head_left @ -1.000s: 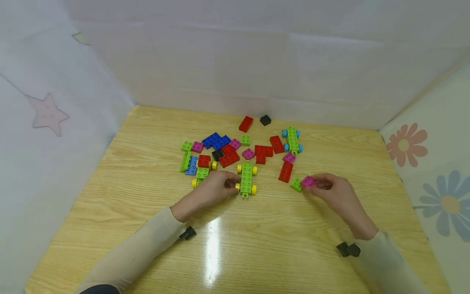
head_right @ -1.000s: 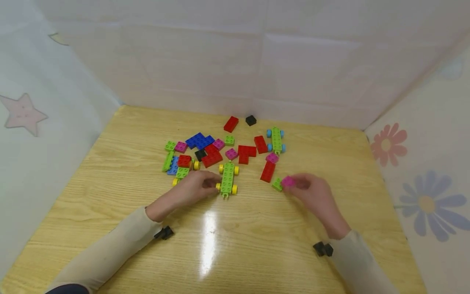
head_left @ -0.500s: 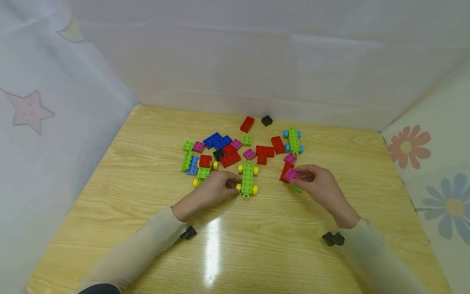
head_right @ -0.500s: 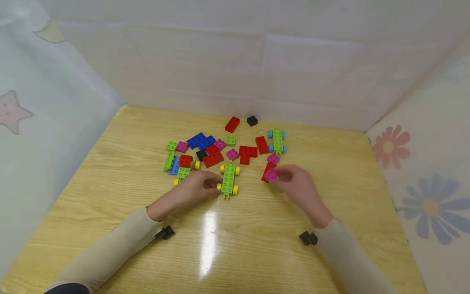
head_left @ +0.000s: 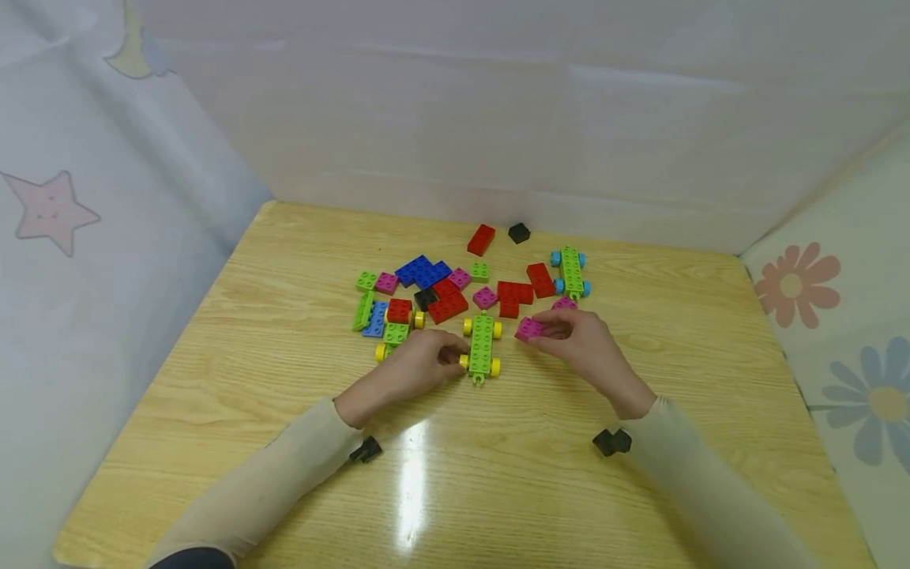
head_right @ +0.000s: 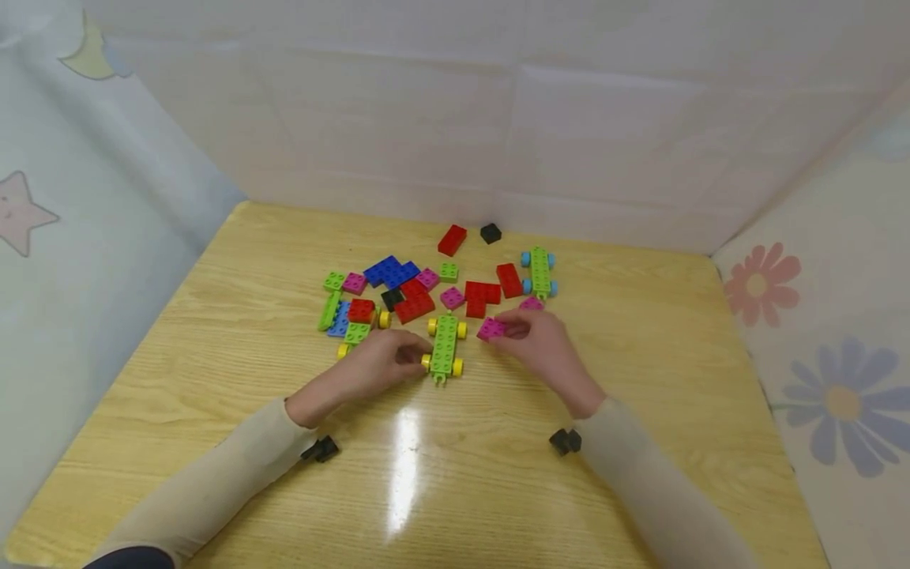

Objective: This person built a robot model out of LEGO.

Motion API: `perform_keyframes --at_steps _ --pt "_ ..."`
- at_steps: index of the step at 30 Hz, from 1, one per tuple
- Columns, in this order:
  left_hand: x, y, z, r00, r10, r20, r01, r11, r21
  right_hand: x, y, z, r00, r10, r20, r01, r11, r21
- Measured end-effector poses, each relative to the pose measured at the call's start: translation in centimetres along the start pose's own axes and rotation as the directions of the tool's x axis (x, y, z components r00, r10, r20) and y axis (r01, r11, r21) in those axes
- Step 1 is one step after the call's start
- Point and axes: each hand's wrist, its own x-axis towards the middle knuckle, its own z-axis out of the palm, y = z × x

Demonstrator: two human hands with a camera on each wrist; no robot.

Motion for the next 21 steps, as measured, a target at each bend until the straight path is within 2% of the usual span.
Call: perform_keyframes --at_steps 6,21 --pt "-0.1 0.1 0.1 1.0 0.022 -0.012 -0.022 1.0 0.009 1.2 -0.8 1.3 0.998 -0.058 0.024 0.058 0.998 0.023" --pt "0.9 -2.3 0.9 0.997 0.073 -0.03 -0.074 0.997 -0.035 2.2 -2.7 3.4 0.993 -0.101 0.061 0.098 0.994 0.041"
